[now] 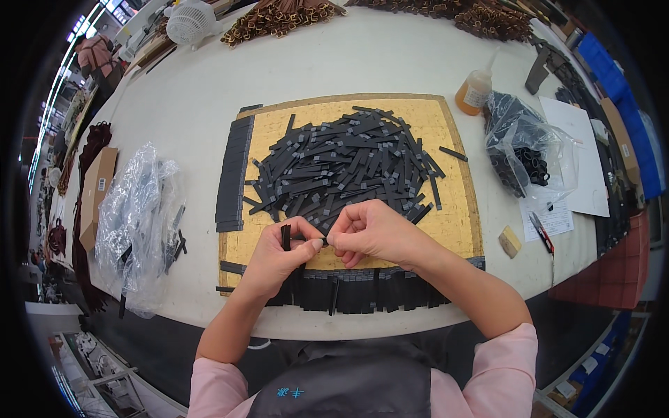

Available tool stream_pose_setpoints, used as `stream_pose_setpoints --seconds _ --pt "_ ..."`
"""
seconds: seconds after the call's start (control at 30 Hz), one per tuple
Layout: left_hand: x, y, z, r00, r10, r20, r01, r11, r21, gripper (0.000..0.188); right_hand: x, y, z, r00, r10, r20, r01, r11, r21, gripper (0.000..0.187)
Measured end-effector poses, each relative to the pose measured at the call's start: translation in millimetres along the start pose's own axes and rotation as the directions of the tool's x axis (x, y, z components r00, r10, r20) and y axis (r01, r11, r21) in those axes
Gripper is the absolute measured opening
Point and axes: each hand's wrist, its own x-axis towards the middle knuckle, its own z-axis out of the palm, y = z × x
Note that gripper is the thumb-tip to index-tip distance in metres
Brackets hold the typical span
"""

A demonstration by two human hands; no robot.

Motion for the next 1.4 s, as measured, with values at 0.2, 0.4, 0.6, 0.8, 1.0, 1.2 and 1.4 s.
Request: stream_pose_setpoints --seconds 0.2,0.4,0.6,0.8,1.0,1.2,1.4 --pt "-0.7 -1.0 2.0 0.999 0.029 -0.014 -0.029 0.999 0.042 0.008 -0.7 7.0 4.1 0.995 -0.093 -0.035 0.092 0.996 -0.01 0.012" --pt "-10.4 7.7 11.5 0.887 0.462 -0.014 -0.427 0.83 0.359 0.013 -21.7 -0.2 19.7 0.934 -0.334 -0.125 0.271 0.893 -0.359 0.012" --pt "-16.7 17.0 12.0 0.837 0.537 0.102 -0.519 0.721 0.459 0.015 -37.0 2.3 26.7 0.791 -0.606 -0.086 0.449 0.67 -0.591 0.016" --pt "-13.7 15.0 13.3 0.827 0.547 0.131 -0.539 0.705 0.46 0.015 -37.8 4.8 26.6 0.752 -0.654 -0.084 0.458 0.609 -0.648 0.015" --pt "-16.9 15.7 16.3 0.87 0.487 0.083 -0.477 0.786 0.392 0.012 -38.5 6.0 26.3 0.745 -0.665 -0.042 0.49 0.59 -0.642 0.015" --pt "-18.3 17.8 13.0 0.862 0.501 0.076 -0.488 0.781 0.391 0.012 -44.3 5.7 23.0 0.809 -0.584 -0.061 0.484 0.722 -0.495 0.02" --pt "-13.4 7.6 12.2 0.737 0.662 0.139 -0.63 0.597 0.497 0.017 -45.2 7.0 20.6 0.738 -0.675 -0.001 0.507 0.555 -0.659 0.019"
